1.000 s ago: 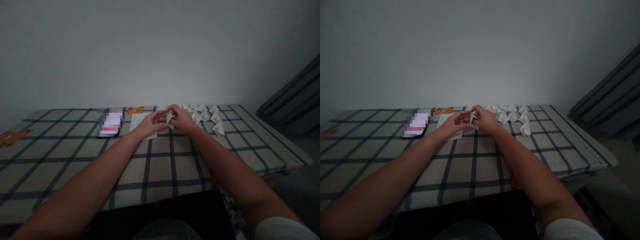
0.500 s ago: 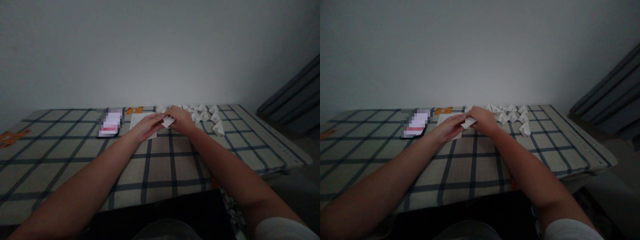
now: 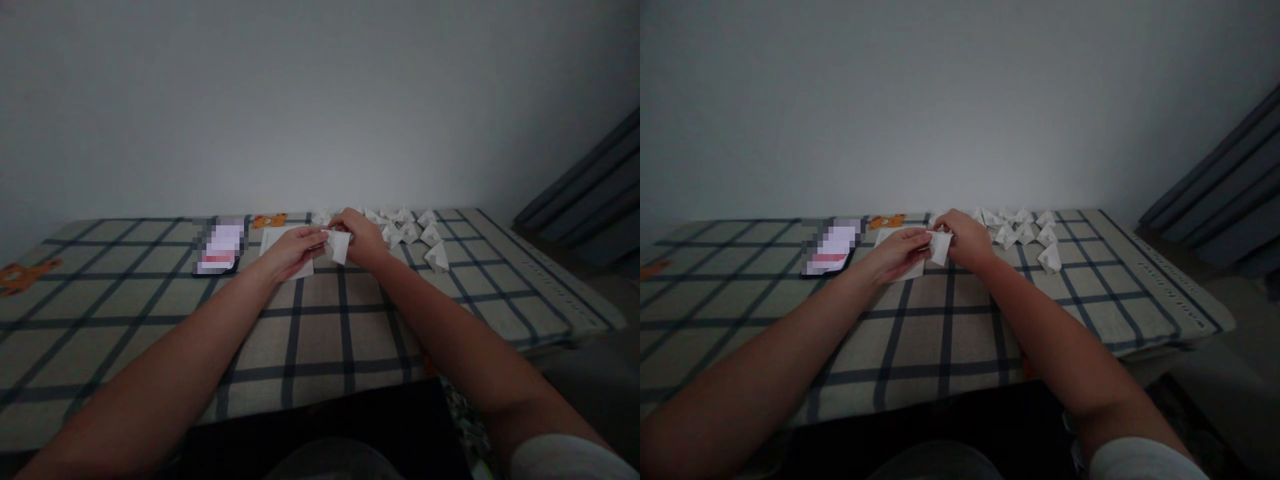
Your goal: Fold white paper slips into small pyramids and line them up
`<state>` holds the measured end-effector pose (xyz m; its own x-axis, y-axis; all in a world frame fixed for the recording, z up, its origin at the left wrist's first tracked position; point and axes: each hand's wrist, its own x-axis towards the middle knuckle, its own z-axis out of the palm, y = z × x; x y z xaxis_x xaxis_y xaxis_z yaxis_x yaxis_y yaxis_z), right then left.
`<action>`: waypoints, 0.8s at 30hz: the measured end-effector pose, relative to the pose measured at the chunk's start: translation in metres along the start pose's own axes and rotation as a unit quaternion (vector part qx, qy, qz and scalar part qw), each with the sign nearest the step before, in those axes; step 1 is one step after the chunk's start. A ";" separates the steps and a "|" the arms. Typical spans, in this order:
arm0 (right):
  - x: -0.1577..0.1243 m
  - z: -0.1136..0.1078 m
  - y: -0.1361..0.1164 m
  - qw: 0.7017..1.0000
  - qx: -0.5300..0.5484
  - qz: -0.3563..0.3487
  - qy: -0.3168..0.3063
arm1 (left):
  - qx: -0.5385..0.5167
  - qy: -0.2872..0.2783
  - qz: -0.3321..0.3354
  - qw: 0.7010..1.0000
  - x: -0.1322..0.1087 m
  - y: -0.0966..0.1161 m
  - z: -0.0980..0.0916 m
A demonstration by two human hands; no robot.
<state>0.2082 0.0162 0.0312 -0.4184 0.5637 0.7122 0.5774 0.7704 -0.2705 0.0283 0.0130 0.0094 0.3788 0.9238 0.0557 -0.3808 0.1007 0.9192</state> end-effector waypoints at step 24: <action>0.004 0.000 0.009 0.980 0.170 0.101 -0.019 | 0.133 0.135 0.169 0.967 -0.001 0.012 0.000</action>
<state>0.2120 0.0251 0.0313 -0.3500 0.7205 0.5987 0.3872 0.6932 -0.6079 0.0236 0.0133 0.0204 0.0217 0.9537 0.2999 -0.2011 -0.2897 0.9357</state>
